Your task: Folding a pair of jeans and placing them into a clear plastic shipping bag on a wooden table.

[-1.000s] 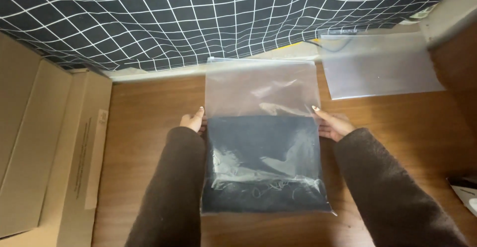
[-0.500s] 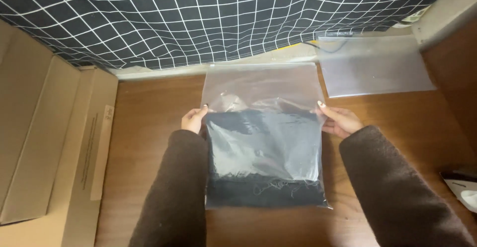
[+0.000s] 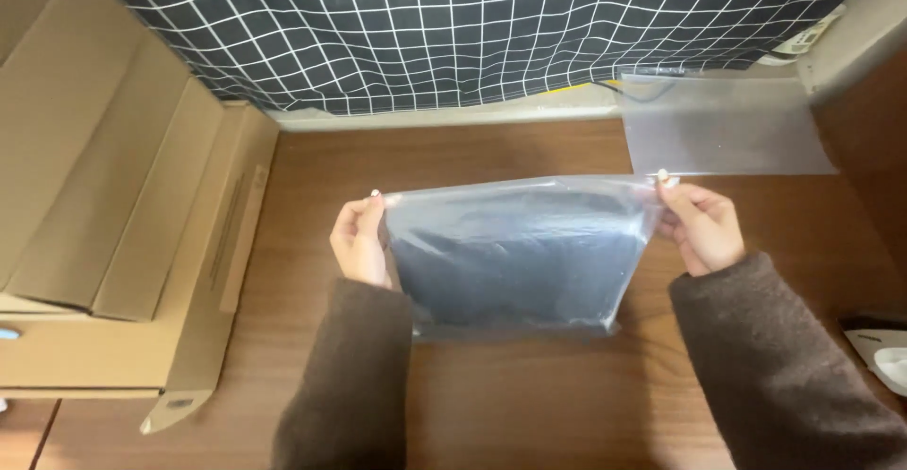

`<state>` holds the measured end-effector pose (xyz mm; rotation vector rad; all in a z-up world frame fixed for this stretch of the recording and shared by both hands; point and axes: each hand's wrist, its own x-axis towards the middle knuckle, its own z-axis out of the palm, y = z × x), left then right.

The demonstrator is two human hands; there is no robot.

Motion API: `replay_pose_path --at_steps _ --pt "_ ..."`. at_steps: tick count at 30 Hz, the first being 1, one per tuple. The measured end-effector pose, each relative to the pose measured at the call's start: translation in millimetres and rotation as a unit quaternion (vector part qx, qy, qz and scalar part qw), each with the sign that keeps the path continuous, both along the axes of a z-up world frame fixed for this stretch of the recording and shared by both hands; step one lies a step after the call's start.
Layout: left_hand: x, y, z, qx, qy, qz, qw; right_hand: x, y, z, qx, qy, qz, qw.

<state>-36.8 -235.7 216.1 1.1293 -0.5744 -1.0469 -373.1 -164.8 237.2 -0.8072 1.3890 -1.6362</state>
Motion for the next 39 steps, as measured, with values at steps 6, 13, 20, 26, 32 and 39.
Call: replay_pose_path --at_steps 6,13,20,26,32,39 --pt "-6 58 39 -0.164 -0.049 0.022 0.985 2 28 23 -0.084 0.007 0.034 0.996" --pt "-10 76 30 -0.149 -0.11 0.041 0.982 14 37 34 -0.057 0.009 0.061 0.996" --pt "-14 64 30 -0.081 -0.073 0.107 0.988 13 29 33 -0.066 -0.007 -0.025 0.997" --pt "-11 66 22 -0.074 -0.151 0.175 0.97 9 19 26 -0.04 0.095 -0.056 0.993" --pt "-4 61 12 -0.136 -0.235 0.211 0.939 -19 -15 -17 -0.025 0.101 -0.05 0.993" --pt "-7 72 55 -0.302 -0.272 0.15 0.901 1 -20 -2 0.028 0.024 -0.081 0.996"
